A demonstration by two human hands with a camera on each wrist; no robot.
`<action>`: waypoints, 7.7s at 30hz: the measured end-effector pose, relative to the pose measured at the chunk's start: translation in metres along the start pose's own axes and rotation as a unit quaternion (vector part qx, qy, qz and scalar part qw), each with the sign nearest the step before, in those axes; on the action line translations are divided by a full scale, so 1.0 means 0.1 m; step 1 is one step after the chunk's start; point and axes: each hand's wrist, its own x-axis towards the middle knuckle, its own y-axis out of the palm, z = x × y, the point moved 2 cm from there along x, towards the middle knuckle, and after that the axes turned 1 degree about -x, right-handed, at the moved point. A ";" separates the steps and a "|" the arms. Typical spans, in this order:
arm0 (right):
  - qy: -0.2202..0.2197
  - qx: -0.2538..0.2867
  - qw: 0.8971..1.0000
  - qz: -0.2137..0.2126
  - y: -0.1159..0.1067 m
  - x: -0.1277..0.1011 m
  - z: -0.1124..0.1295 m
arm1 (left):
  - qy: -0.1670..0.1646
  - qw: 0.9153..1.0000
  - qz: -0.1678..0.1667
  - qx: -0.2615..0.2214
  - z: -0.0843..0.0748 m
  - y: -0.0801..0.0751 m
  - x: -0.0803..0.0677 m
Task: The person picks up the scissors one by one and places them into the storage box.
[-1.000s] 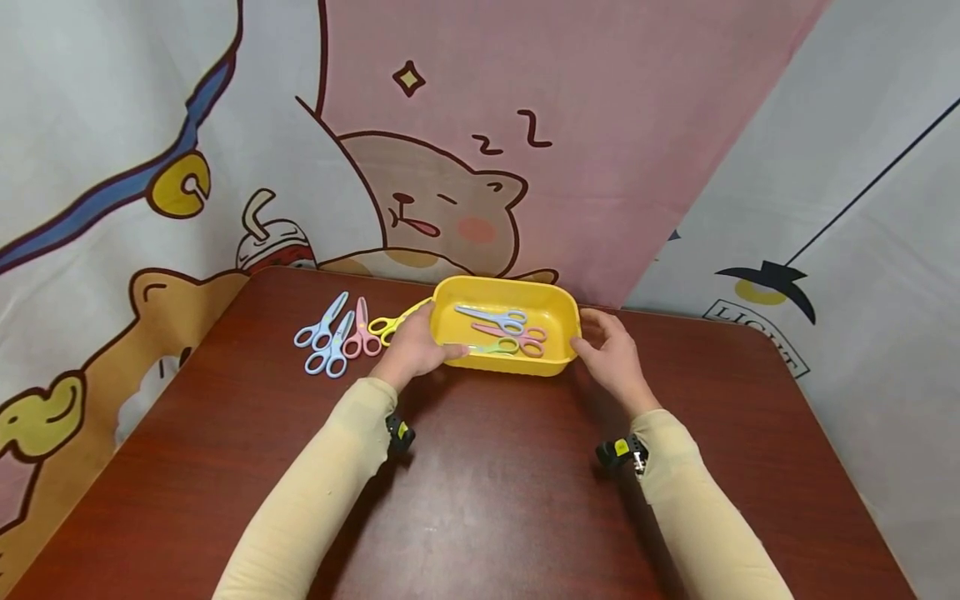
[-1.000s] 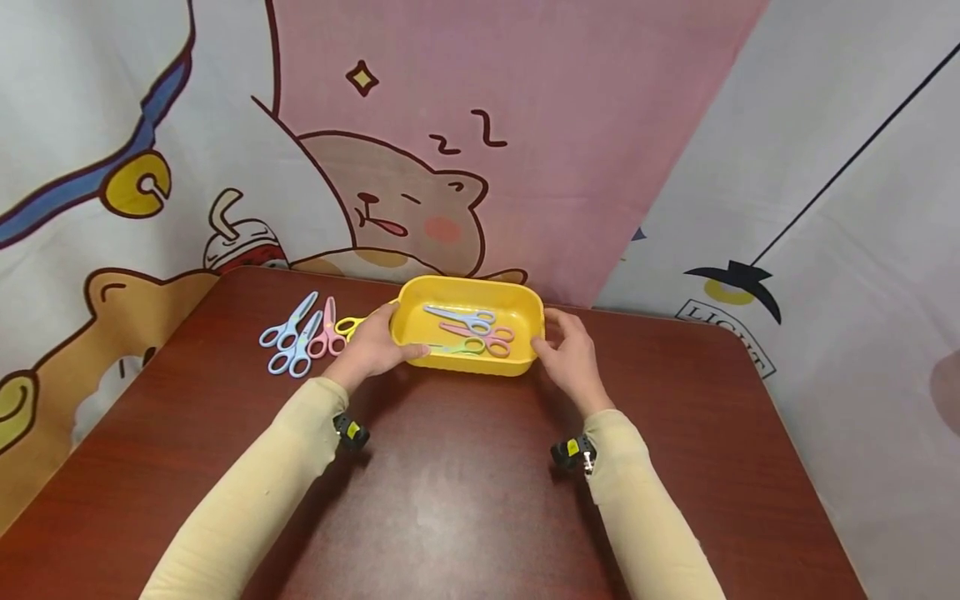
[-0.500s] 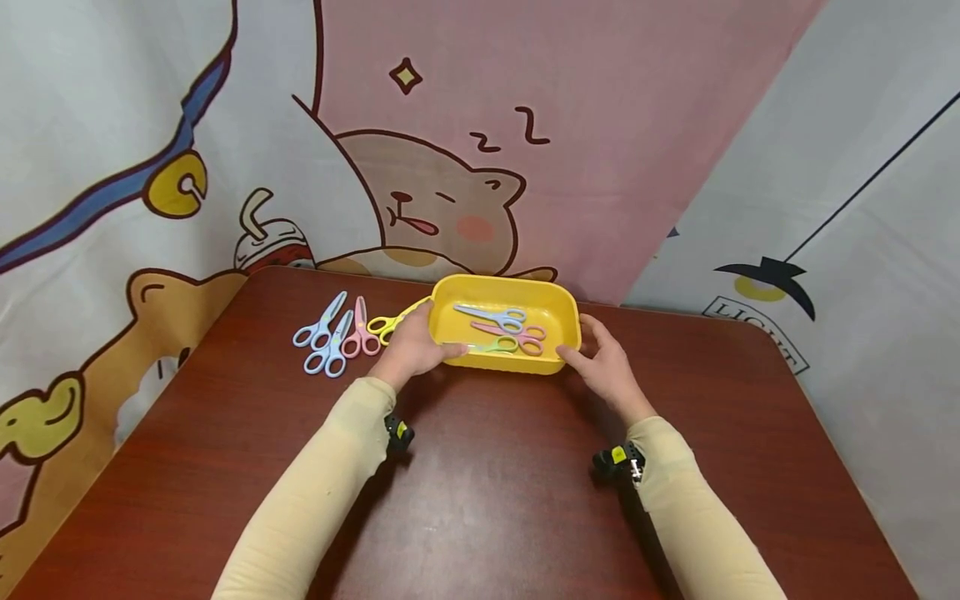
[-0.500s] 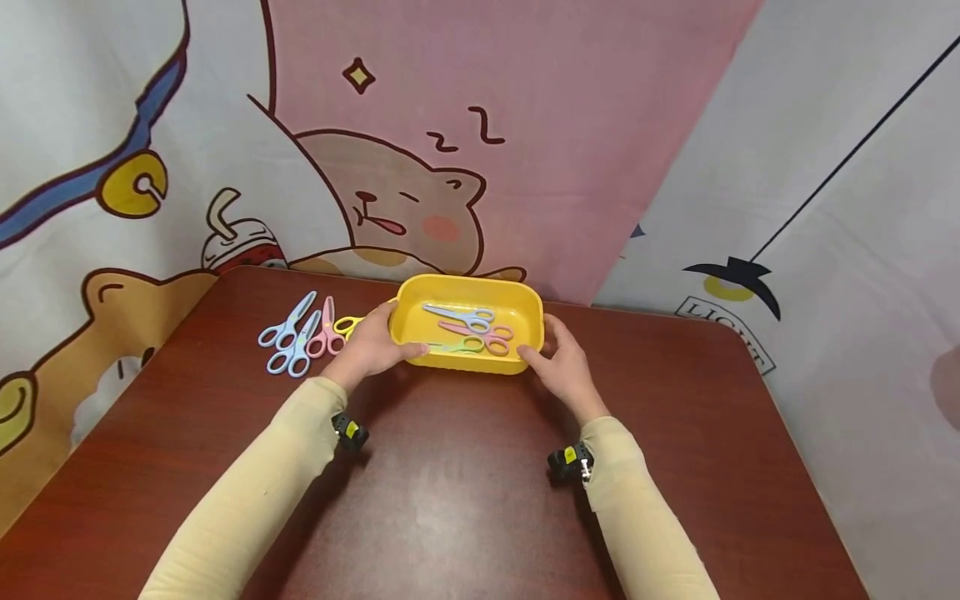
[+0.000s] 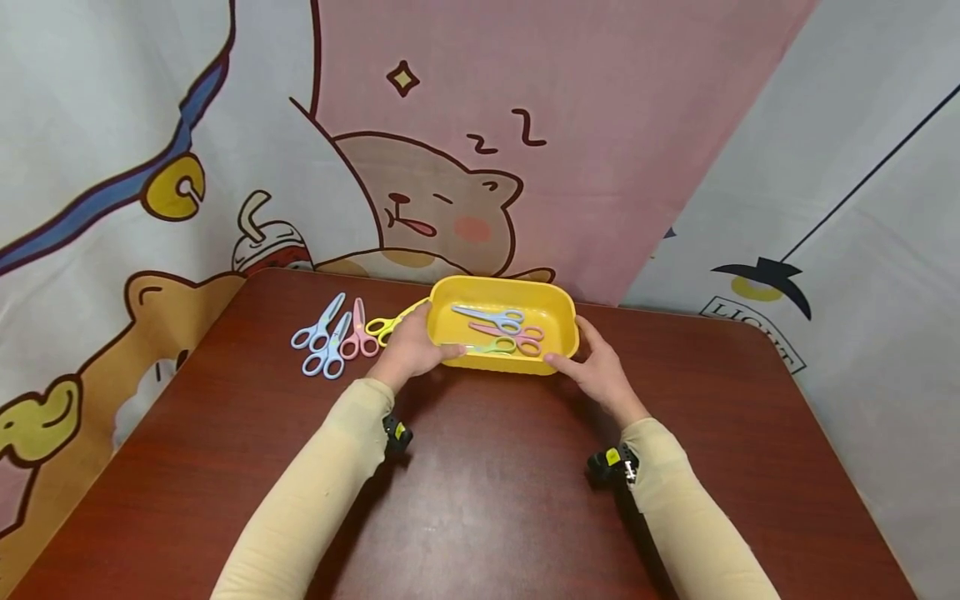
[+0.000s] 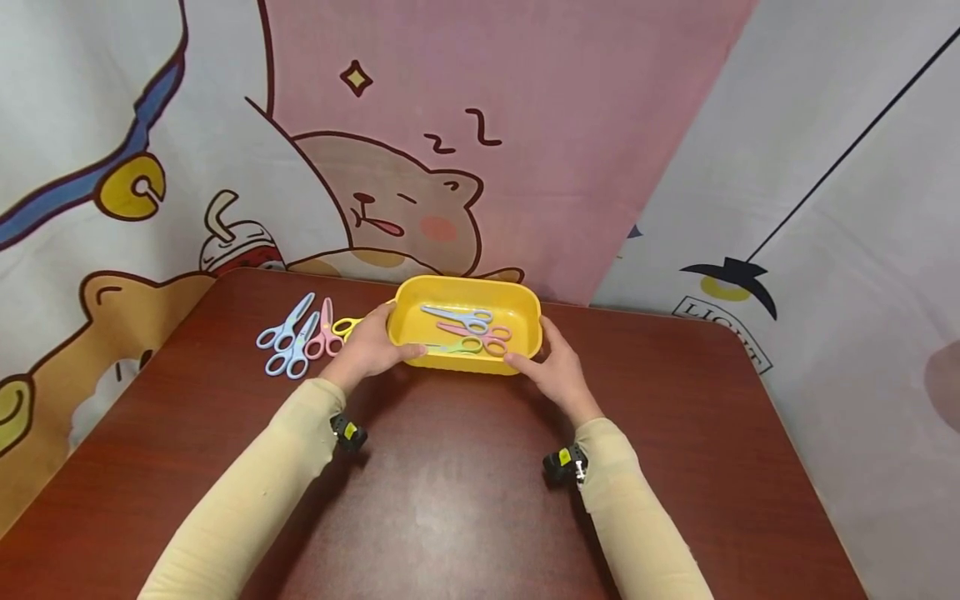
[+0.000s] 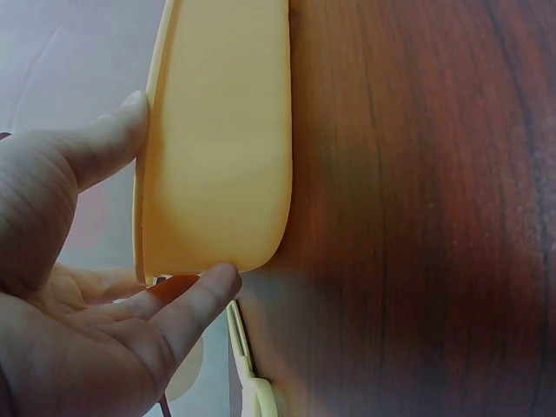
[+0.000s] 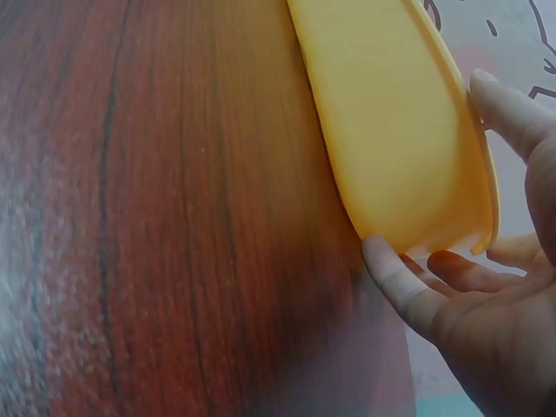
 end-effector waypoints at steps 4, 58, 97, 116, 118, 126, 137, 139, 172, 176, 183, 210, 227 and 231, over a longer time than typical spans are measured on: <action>0.007 -0.004 1.000 -0.003 0.01 0.01 0.01 | 0.001 1.000 0.000 -0.001 0.00 0.00 0.00; 0.061 0.001 0.998 0.013 0.07 -0.06 0.11 | 0.071 0.997 0.004 0.014 0.14 -0.06 -0.04; 0.077 0.010 0.997 0.009 0.05 -0.09 0.12 | 0.085 0.982 -0.117 0.120 1.04 -1.03 -0.20; 0.064 0.015 0.998 0.007 0.05 -0.09 0.07 | 0.025 0.984 -0.103 0.146 1.38 -1.13 -0.11; 0.064 0.019 0.998 0.009 0.06 -0.09 0.08 | 0.013 0.984 -0.094 0.151 1.40 -1.14 -0.12; 0.062 0.030 0.998 0.006 0.08 -0.08 0.10 | -0.030 0.982 -0.073 0.170 1.48 -1.18 -0.15; 0.064 0.030 0.998 0.003 0.08 -0.09 0.10 | -0.048 0.978 -0.068 0.191 1.53 -1.16 -0.15; 0.063 0.030 0.998 0.002 0.09 -0.09 0.09 | -0.056 0.978 -0.067 0.189 1.53 -1.15 -0.14; 0.068 0.020 0.998 -0.001 0.09 -0.07 0.07 | -0.052 0.991 -0.101 0.069 1.54 -1.12 -0.07; 0.067 0.021 0.998 -0.002 0.09 -0.07 0.06 | -0.044 0.989 -0.131 0.048 1.52 -1.12 -0.06; 0.061 0.027 0.998 -0.004 0.08 -0.08 0.06 | -0.029 0.981 -0.190 0.016 1.48 -1.17 -0.04; 0.055 0.022 0.998 -0.004 0.08 -0.06 0.04 | 0.001 0.970 -0.219 -0.103 1.25 -1.27 -0.12; 0.059 0.024 0.998 -0.007 0.09 -0.07 0.04 | 0.043 0.968 -0.215 -0.125 1.01 -1.20 -0.16; 0.061 0.025 0.998 -0.007 0.09 -0.07 0.04 | 0.052 0.970 -0.208 -0.118 0.95 -1.18 -0.16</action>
